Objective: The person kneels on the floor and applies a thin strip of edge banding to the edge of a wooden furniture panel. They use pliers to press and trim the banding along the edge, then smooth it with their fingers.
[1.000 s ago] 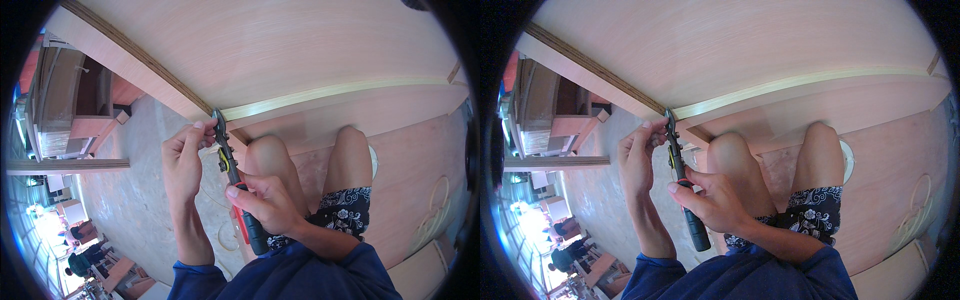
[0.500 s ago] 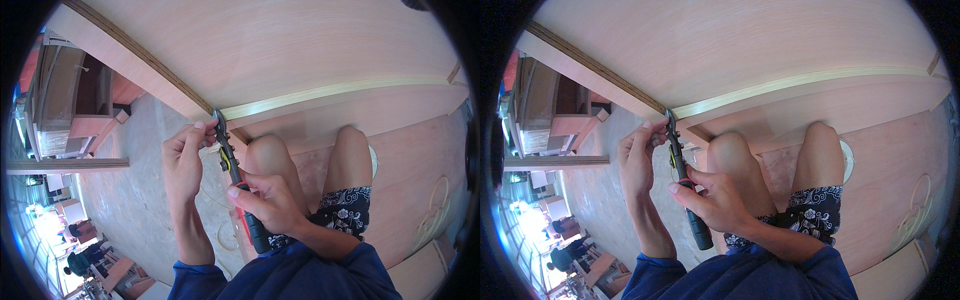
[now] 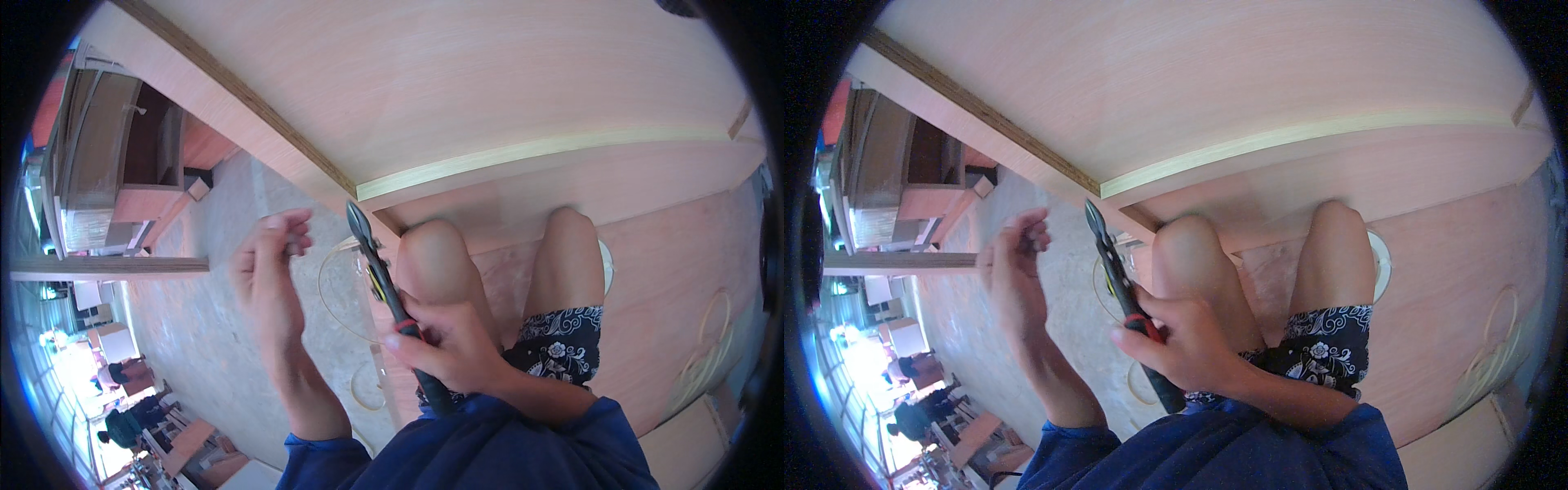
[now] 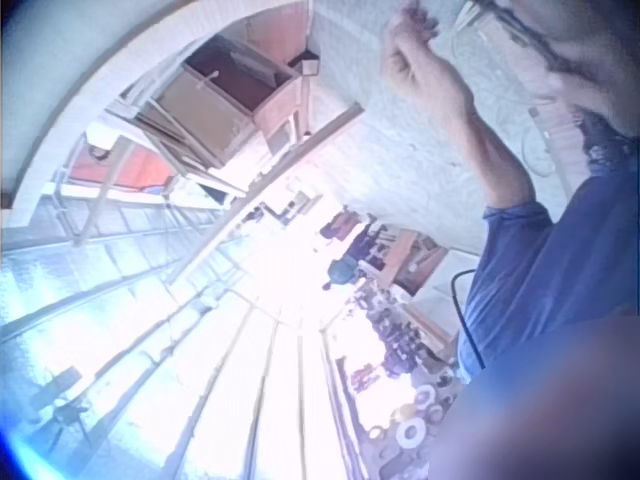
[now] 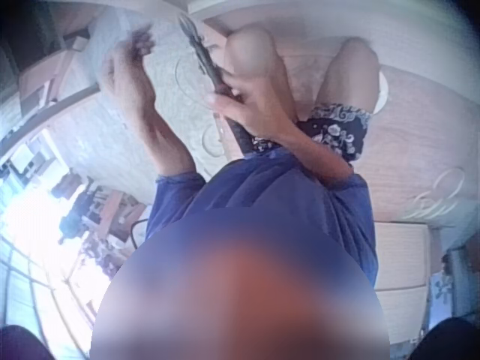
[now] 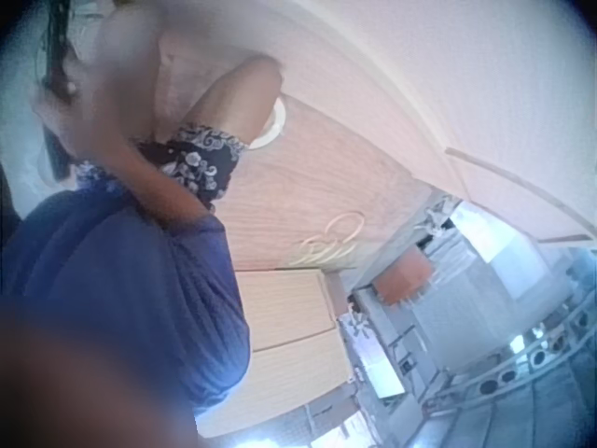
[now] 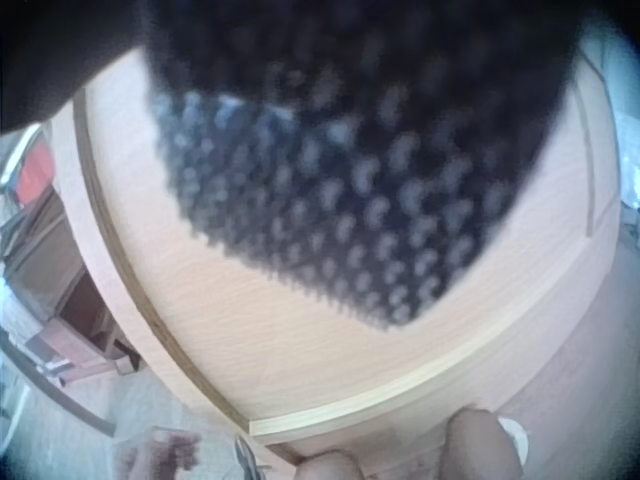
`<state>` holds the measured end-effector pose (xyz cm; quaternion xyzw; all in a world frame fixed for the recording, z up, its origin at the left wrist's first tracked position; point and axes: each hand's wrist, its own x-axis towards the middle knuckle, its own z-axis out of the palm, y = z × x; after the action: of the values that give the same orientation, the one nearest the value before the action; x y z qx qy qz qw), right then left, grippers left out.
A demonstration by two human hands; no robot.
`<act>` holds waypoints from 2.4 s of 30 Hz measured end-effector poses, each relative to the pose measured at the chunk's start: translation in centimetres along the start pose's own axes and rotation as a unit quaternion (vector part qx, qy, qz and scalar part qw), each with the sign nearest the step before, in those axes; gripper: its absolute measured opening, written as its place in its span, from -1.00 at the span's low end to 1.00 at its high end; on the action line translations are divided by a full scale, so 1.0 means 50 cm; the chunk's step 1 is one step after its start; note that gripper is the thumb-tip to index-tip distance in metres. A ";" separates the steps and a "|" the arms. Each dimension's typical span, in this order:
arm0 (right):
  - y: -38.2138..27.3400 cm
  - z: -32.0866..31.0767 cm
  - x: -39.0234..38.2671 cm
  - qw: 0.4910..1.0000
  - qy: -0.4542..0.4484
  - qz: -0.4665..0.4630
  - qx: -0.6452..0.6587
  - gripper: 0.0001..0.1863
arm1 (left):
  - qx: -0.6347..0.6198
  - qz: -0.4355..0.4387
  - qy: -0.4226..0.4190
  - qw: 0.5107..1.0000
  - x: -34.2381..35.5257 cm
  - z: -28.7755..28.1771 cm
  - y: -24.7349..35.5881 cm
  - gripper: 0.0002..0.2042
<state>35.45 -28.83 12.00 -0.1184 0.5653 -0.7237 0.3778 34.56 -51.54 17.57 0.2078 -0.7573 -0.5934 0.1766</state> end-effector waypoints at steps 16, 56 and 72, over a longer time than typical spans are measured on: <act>0.042 -0.174 -0.220 0.878 0.022 -0.034 -0.477 0.07 | 0.045 0.007 0.211 0.976 -0.053 0.169 -0.152 -0.52; 0.878 -0.707 -0.748 0.518 0.298 0.496 -0.630 -0.36 | 0.143 0.063 0.269 0.950 0.029 0.272 -0.172 0.05; -0.057 -0.219 0.138 0.740 0.103 -0.426 -0.510 -0.69 | 0.077 0.127 0.283 0.948 0.027 0.227 -0.214 -0.35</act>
<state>22.98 -25.35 9.16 -0.4467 0.7760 -0.4201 -0.1477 28.69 -45.12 4.52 0.2819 -0.7397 -0.4230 0.4410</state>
